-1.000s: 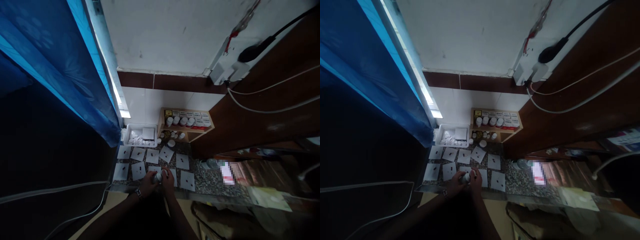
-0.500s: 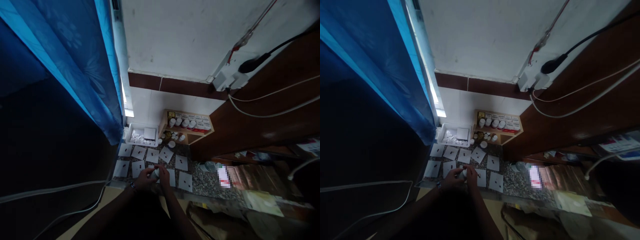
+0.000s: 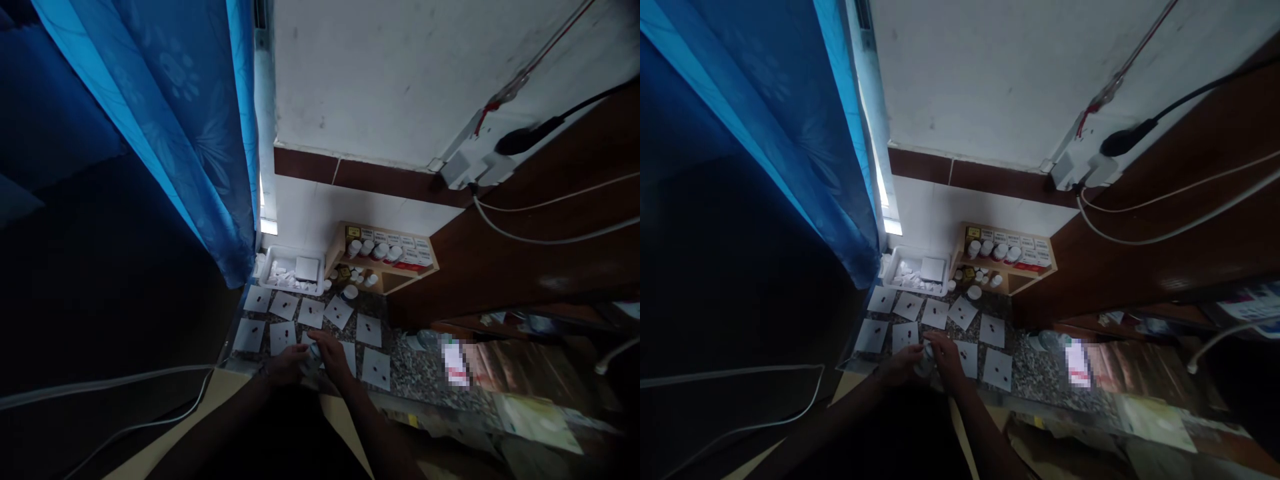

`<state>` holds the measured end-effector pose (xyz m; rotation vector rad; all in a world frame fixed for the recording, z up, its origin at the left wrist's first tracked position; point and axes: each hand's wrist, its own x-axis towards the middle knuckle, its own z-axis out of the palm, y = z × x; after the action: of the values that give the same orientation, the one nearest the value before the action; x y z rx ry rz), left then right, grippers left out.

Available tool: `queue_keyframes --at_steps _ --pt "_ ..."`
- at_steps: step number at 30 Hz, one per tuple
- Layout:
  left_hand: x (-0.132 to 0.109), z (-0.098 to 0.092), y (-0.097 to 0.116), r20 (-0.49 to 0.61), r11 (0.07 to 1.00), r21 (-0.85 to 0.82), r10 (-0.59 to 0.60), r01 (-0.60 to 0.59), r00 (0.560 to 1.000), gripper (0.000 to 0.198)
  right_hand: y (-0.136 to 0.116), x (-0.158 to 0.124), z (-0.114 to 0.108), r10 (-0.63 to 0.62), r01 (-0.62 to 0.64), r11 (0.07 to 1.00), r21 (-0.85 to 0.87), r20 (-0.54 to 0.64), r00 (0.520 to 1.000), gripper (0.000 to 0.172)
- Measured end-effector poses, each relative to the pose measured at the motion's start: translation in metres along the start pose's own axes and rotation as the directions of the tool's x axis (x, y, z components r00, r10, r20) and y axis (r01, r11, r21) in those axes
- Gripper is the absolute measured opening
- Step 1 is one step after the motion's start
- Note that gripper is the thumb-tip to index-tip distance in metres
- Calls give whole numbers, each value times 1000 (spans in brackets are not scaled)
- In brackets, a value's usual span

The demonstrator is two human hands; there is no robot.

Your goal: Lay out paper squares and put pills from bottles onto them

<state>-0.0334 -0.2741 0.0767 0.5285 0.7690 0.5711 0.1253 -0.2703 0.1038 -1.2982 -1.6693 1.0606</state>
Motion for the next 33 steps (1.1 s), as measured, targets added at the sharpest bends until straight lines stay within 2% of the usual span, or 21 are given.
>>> queue_keyframes --at_steps 3,5,7,9,12,16,18,20,23,25,27,30,31,33 --pt "5 -7 1 -117 986 94 148 -137 982 63 -3 1 -7 21 -20 997 -77 4 1000 39" --pt "8 -11 7 -175 944 254 259 -211 950 65 -3 1 -12 88 -92 984 -150 -34 996 39" --pt "8 -13 15 -197 890 388 336 -241 921 65 -2 2 -17 141 -148 971 -189 -49 989 37" --pt "8 -13 21 -211 862 440 372 -252 904 61 -2 3 -21 162 -165 970 -176 -34 986 33" --pt "7 -10 25 -262 903 374 323 -212 909 49 -1 6 -26 139 -137 985 -105 10 990 33" --pt "3 -8 23 -352 978 202 127 -58 927 54 -2 5 -29 28 -23 997 -77 66 997 30" --pt "-1 -9 23 -345 981 193 90 -23 934 57 0 3 -27 63 -57 994 -97 60 996 32" --pt "-5 -10 24 -326 963 268 109 -19 939 56 3 2 -24 166 -157 979 -126 61 984 35" --pt "-6 -9 27 -289 881 463 256 -100 922 48 8 2 -21 352 -336 924 -182 61 934 32" --pt "-3 -7 28 -244 800 576 364 -168 899 41 11 2 -21 439 -432 888 -160 10 899 38" --pt "1 -6 28 -218 744 639 419 -196 881 38 13 2 -24 460 -461 886 -49 -30 887 38" --pt "5 -6 25 -218 728 656 434 -197 874 36 16 -1 -27 389 -390 915 100 28 921 45" --pt "5 -6 23 -215 729 656 430 -196 877 36 18 -3 -27 378 -382 919 98 55 924 47" --pt "5 -8 20 -206 722 666 420 -188 884 36 21 -6 -28 414 -415 909 29 54 909 39"
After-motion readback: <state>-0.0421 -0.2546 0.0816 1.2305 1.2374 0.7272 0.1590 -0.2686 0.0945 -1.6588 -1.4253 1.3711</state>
